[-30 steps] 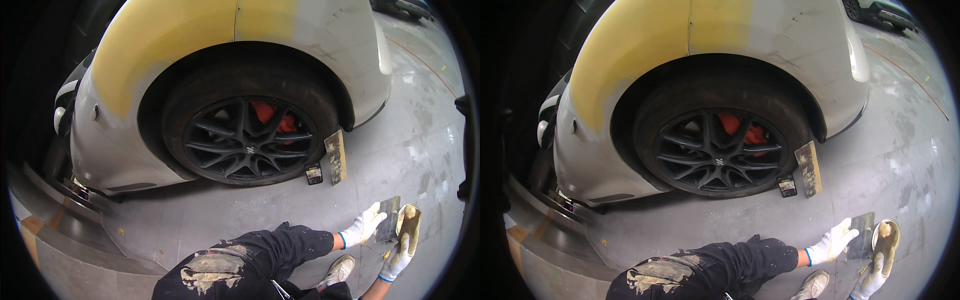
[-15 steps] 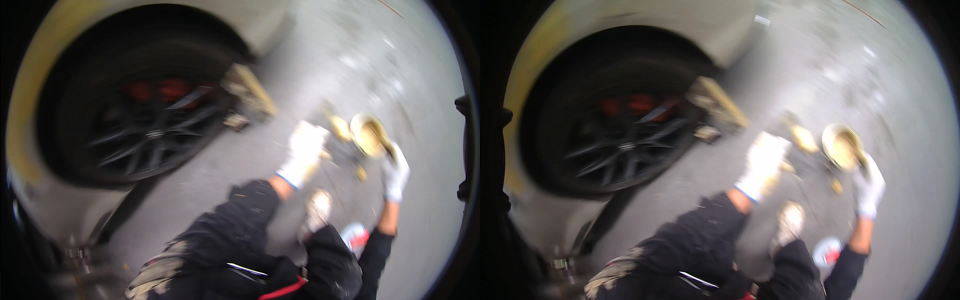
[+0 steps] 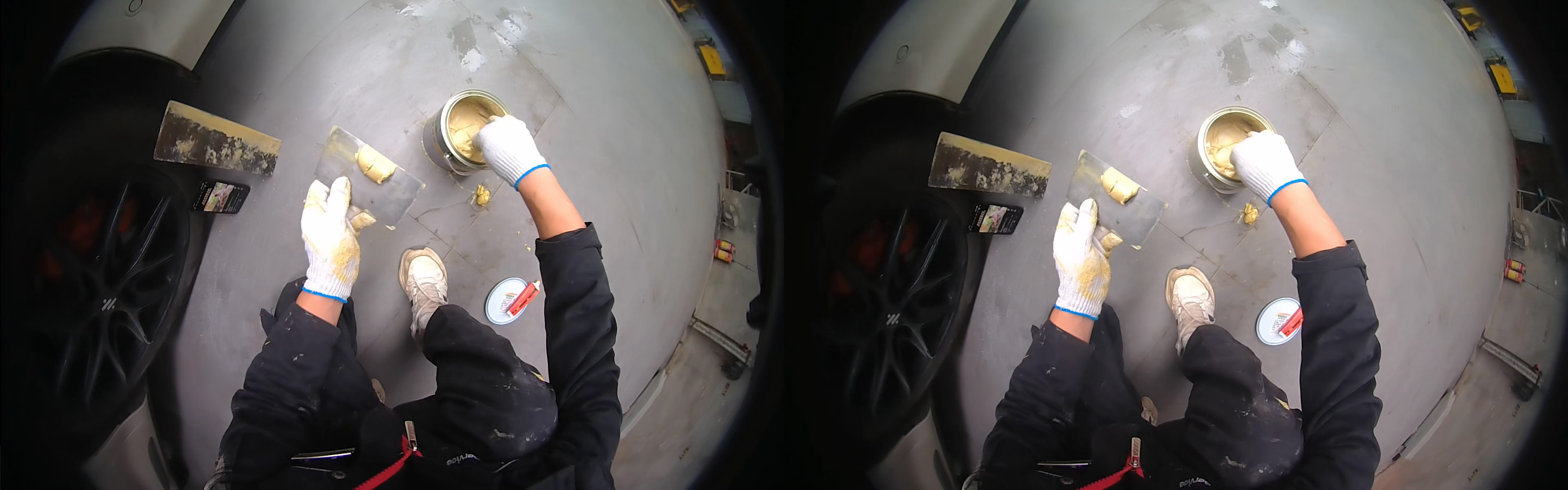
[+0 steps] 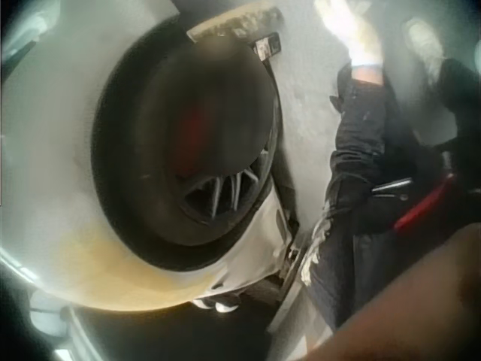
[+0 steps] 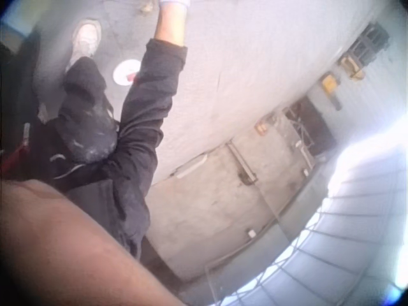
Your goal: The person applies a yellow body filler to the front fender of a silver car using two putty knives. They spread the filler over the surface, periodically reload the tool from a container, and smooth the applied material.
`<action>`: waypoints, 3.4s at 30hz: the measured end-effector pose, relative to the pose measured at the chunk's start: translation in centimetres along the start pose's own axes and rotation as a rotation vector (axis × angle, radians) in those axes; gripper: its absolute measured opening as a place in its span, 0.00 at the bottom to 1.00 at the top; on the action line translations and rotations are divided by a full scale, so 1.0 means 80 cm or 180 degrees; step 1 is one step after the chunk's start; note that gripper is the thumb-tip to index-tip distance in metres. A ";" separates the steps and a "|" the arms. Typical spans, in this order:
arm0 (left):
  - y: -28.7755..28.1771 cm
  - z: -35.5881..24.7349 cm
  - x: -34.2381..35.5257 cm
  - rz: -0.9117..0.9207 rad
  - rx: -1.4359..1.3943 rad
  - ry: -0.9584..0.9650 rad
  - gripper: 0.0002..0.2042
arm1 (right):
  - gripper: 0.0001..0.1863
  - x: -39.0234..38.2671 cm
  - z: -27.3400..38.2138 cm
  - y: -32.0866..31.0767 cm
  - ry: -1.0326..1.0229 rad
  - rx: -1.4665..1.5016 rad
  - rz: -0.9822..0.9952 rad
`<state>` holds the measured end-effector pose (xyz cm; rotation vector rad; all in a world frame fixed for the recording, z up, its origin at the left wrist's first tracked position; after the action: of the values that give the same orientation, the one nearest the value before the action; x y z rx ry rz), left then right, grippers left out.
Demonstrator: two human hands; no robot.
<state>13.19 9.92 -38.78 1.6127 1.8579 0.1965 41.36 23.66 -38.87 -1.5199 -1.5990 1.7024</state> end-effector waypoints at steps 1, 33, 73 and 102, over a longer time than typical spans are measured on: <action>-0.001 0.002 0.001 0.0040 -0.0048 0.0042 0.05 | 0.08 -0.004 -0.002 -0.001 -0.0011 0.0068 -0.0005; 0.135 0.048 0.045 0.0819 -0.0145 -0.0012 0.04 | 0.12 -0.189 0.009 0.003 0.0043 0.4230 -0.2528; 0.095 0.160 -0.059 0.1364 -0.0337 -0.1182 0.07 | 0.22 -0.283 0.089 0.237 0.2411 0.7179 -0.2589; 0.063 0.217 -0.038 0.0581 0.1164 -0.0835 0.10 | 0.28 -0.245 0.134 0.167 0.2022 0.4101 -0.0435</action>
<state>27.14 3.01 -48.41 1.9495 1.6091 -0.2819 44.66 -1.67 -44.05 -0.9955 -0.1174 1.4022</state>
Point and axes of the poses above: each hand's wrist, its own x-axis towards the middle knuckle, its own y-axis out of the palm, z = x × y, the point moved 4 cm from there along x, towards the middle knuckle, and after that the axes turned 13 degrees about z, right-handed, at the moved point
